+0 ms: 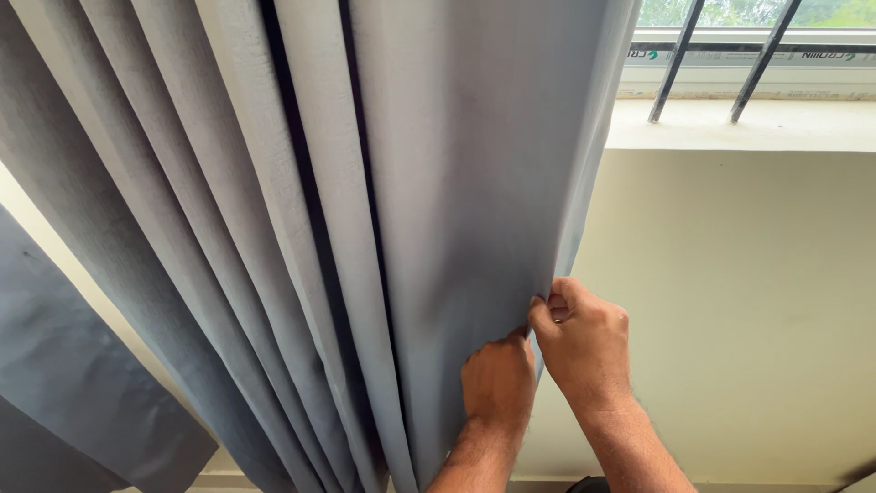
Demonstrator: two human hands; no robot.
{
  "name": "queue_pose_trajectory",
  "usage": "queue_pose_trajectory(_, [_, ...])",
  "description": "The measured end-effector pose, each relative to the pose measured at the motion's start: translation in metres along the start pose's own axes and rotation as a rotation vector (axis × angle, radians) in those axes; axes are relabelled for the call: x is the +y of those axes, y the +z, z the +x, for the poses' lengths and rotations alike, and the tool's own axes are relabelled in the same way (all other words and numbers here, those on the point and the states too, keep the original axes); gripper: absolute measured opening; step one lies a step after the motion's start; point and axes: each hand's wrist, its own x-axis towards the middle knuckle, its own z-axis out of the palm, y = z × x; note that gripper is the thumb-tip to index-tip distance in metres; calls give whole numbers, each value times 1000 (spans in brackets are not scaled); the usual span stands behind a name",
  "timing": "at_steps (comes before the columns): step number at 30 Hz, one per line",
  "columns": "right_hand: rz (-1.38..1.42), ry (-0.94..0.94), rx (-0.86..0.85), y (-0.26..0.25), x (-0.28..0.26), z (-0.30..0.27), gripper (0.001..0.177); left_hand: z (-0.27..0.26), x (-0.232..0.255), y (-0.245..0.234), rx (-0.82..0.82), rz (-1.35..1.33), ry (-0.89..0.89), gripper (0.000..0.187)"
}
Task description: The person adjusts a gray curtain by hand, smoothing the fabric and aligning the folds along the edge. They repeatedly pinch and pull the curtain material to create neat pleats and ensure the curtain hangs straight.
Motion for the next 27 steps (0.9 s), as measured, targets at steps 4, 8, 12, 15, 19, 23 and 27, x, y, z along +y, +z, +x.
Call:
queue_pose_trajectory(4, [4,20,-6,0,0,1,12,2,-23,27,-213,139,-105,18])
queue_pose_trajectory(8, [38,-14,16,1,4,1,12,-1,-27,22,-296,129,-191,27])
queue_pose_trajectory(12, [39,-44,38,2,6,1,12,1,-4,-3,-2,5,-117,38])
queue_pose_trajectory(15, [59,-42,26,3,5,0,13,0,-3,1,-48,16,-84,25])
queue_pose_trajectory(19, [87,-43,25,4,-2,-1,19,-1,-16,18,-185,129,-31,24])
queue_pose_trajectory(23, [-12,-56,-23,11,11,-1,32,-4,-11,13,-368,89,80,19])
queue_pose_trajectory(27, [-211,16,-85,12,19,-1,18,-3,4,-10,-435,89,47,33])
